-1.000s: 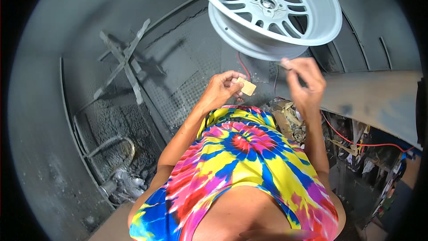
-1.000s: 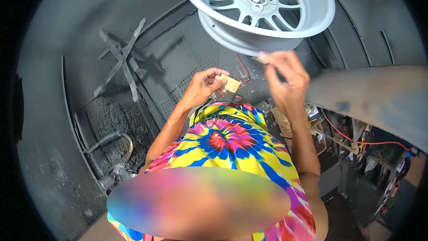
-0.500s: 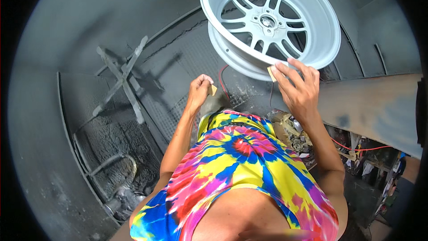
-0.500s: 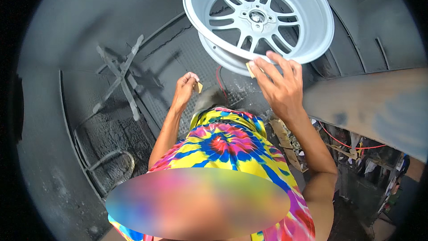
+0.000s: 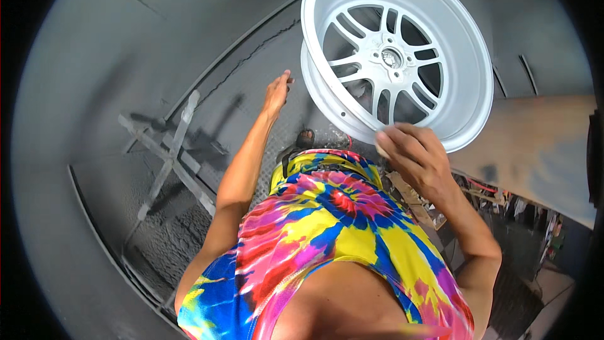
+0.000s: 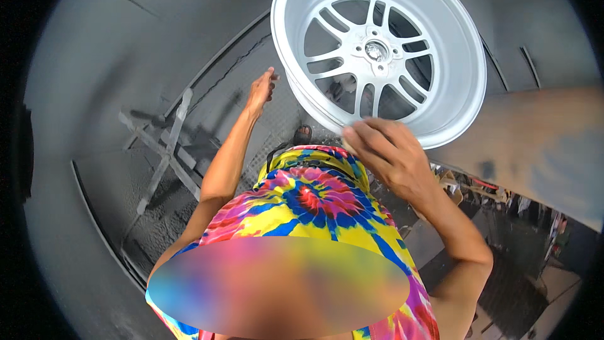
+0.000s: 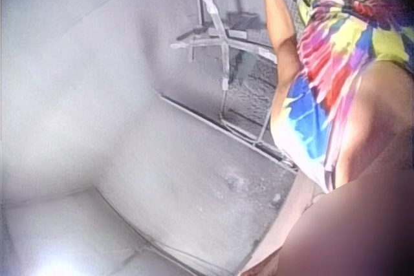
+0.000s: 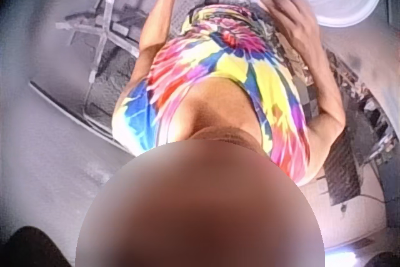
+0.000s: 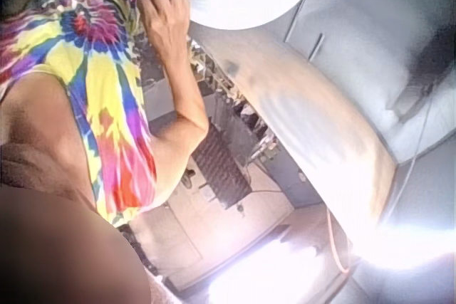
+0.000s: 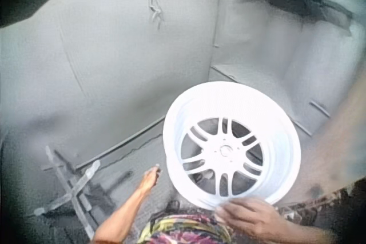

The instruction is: Refurbishing and spray painting a car wheel rim in a paint booth.

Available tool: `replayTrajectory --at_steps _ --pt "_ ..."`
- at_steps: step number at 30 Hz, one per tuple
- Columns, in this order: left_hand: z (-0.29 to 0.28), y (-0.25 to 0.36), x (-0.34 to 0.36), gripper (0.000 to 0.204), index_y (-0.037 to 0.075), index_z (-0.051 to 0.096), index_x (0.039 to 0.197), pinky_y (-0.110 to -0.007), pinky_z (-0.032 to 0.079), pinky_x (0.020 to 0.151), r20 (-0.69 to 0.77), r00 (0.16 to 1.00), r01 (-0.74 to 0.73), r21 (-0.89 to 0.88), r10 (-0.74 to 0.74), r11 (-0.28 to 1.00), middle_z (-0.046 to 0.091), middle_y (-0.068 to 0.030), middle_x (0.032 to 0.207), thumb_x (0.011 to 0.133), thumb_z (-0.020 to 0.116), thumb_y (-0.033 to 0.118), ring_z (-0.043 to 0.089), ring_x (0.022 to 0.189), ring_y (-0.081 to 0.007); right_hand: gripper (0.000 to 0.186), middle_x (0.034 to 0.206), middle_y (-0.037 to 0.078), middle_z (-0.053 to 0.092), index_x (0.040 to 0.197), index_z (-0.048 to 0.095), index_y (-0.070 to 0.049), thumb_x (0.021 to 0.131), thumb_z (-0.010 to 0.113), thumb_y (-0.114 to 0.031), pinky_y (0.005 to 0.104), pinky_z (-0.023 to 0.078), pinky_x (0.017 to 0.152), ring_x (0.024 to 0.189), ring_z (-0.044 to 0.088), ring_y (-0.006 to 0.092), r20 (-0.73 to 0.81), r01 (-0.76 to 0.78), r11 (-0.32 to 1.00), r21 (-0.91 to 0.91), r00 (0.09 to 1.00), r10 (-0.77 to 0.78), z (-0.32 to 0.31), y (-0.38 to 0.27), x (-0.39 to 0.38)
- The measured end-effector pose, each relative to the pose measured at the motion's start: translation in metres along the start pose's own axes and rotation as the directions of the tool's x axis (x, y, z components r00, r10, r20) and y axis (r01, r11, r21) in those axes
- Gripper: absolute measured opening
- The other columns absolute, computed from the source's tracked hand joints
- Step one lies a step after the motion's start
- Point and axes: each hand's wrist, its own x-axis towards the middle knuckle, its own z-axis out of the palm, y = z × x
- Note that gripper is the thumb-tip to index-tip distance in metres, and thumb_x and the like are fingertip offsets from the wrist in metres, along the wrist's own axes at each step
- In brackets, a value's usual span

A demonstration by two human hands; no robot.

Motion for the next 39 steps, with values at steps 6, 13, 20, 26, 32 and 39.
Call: replayTrajectory --at_steps 6,13,20,26,32,39 --pt "0.042 0.032 0.090 0.069 0.002 0.073 0.108 -0.033 0.039 0.056 0.171 0.971 -0.156 -0.083 0.169 0.984 0.058 -0.0042 0.079 0.099 0.047 0.065 0.050 0.067 -0.0149 0.041 0.105 0.011 0.059 0.120 0.067 -0.001 0.079 0.075 -0.002 0.0386 0.052 0.076 0.092 0.059 0.0292 -0.026 -0.004 0.989 0.149 1.000 0.007 0.050 0.017 0.119" --pt "0.056 0.081 0.085 0.072 -0.010 0.069 0.112 -0.038 0.050 0.093 0.216 0.974 -0.013 -0.241 0.067 0.970 0.072 -0.0169 0.106 0.099 0.054 0.059 0.067 0.100 -0.0239 0.034 0.097 0.011 0.054 0.118 0.066 0.002 0.085 0.069 -0.006 0.0385 0.052 0.071 0.089 0.057 0.0270 0.077 -0.128 0.979 0.159 0.990 0.117 0.032 -0.002 0.072" --pt "0.073 0.071 0.094 0.054 -0.005 0.068 0.108 -0.035 0.058 0.072 0.248 0.965 0.050 -0.503 0.088 0.863 0.072 -0.0115 0.095 0.103 0.058 0.047 0.070 0.082 -0.0189 0.025 0.100 0.012 0.059 0.108 0.070 0.002 0.085 0.068 -0.008 0.0376 0.055 0.076 0.090 0.058 0.0280 0.011 -0.021 0.998 0.056 1.000 0.021 0.058 0.020 0.134" --pt "0.072 0.023 0.148 0.042 -0.004 0.069 0.104 -0.035 0.058 0.063 0.150 0.938 -0.210 -0.471 0.312 0.857 0.071 -0.0100 0.087 0.102 0.060 0.038 0.068 0.072 -0.0181 0.026 0.102 0.012 0.060 0.112 0.067 -0.003 0.088 0.067 -0.016 0.0440 0.054 0.084 0.095 0.060 0.0304 -0.172 0.037 0.997 0.067 0.985 -0.025 0.097 0.067 0.193" --pt "0.069 0.063 0.106 0.035 -0.005 0.071 0.102 -0.034 0.057 0.062 0.196 0.973 -0.016 -0.475 0.124 0.880 0.070 -0.0097 0.084 0.101 0.061 0.028 0.067 0.071 -0.0181 0.035 0.103 0.010 0.063 0.108 0.071 0.002 0.074 0.077 0.001 0.0362 0.056 0.078 0.096 0.062 0.0276 0.068 -0.212 0.964 0.163 0.977 0.204 0.023 -0.026 0.061" --pt "0.063 0.021 0.144 0.030 -0.008 0.068 0.112 -0.039 0.059 0.060 0.236 0.954 -0.032 -0.537 0.186 0.843 0.072 -0.0152 0.091 0.100 0.059 0.017 0.071 0.074 -0.0231 0.035 0.094 0.012 0.064 0.107 0.074 -0.001 0.074 0.077 0.007 0.0397 0.051 0.075 0.087 0.060 0.0289 -0.149 -0.706 0.678 -0.205 0.707 0.691 -0.032 -0.022 -0.040"
